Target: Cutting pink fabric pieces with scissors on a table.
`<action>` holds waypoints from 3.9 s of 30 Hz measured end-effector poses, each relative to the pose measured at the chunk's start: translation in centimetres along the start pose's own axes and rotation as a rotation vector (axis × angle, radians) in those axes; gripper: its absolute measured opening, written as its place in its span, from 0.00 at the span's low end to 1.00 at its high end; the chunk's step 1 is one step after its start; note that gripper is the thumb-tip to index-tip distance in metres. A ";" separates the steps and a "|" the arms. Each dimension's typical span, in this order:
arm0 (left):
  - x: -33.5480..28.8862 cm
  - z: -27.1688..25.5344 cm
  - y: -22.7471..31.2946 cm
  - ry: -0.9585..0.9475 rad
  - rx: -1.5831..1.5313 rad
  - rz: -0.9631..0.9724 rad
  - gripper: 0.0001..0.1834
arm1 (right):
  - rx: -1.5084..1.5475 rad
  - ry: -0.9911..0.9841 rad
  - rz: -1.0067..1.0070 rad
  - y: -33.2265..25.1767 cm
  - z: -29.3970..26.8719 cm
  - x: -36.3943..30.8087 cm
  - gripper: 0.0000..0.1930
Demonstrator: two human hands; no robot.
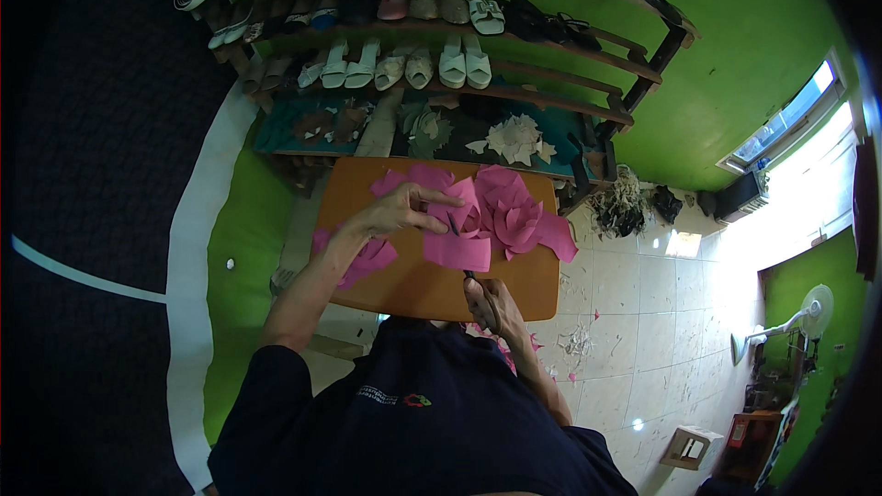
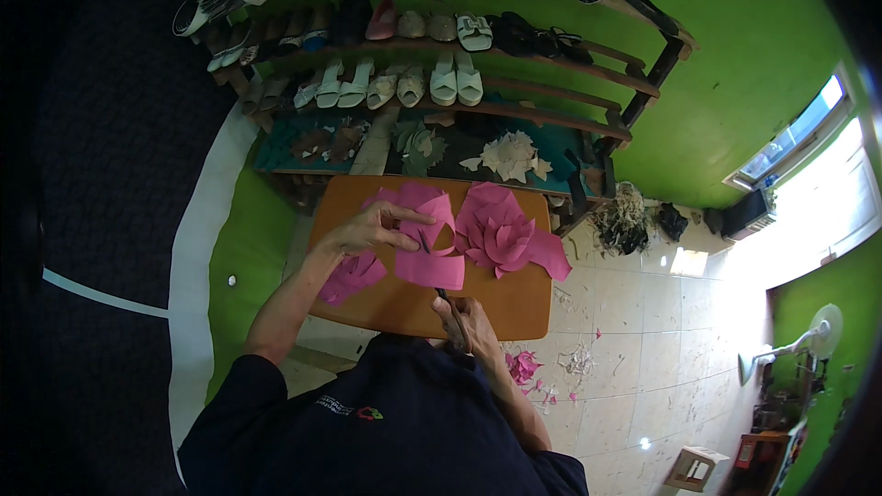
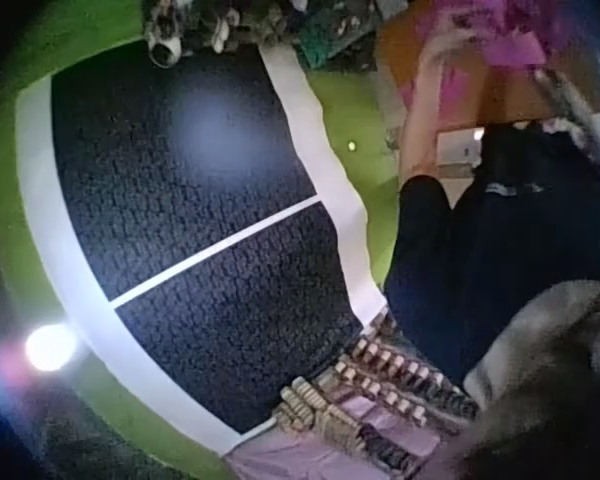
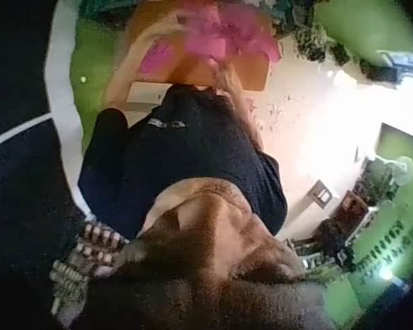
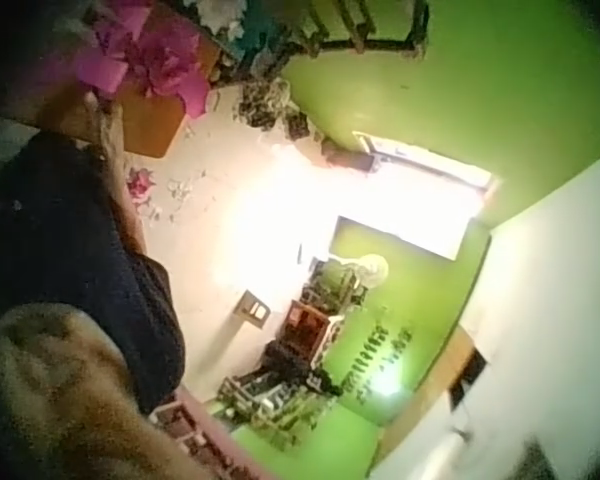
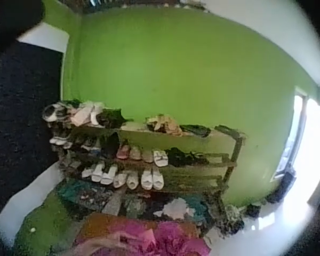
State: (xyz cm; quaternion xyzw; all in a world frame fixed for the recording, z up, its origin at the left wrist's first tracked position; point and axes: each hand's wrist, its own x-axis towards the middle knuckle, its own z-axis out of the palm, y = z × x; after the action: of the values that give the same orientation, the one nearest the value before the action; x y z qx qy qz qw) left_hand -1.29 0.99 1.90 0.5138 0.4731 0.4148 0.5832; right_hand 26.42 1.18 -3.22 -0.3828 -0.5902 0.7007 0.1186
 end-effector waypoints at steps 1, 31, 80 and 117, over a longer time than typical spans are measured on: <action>0.2 0.1 -0.1 -0.001 0.000 0.000 0.27 | 0.000 -0.003 -0.011 0.3 0.0 0.1 0.30; 1.6 0.8 -1.1 0.097 -0.127 0.020 0.27 | 0.051 0.009 -0.011 -0.5 -1.1 0.6 0.29; 1.8 1.9 -0.4 0.128 -0.102 0.032 0.27 | 0.281 0.000 0.110 1.3 -1.1 2.8 0.13; 2.1 2.5 -1.5 0.302 -0.206 0.042 0.26 | 0.190 0.032 0.024 -0.4 -1.1 2.2 0.23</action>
State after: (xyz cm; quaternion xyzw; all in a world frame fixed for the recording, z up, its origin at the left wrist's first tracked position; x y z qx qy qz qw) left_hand 1.60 2.34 0.19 0.3929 0.4994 0.5457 0.5463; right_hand 25.55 3.50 -3.79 -0.3881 -0.5146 0.7487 0.1551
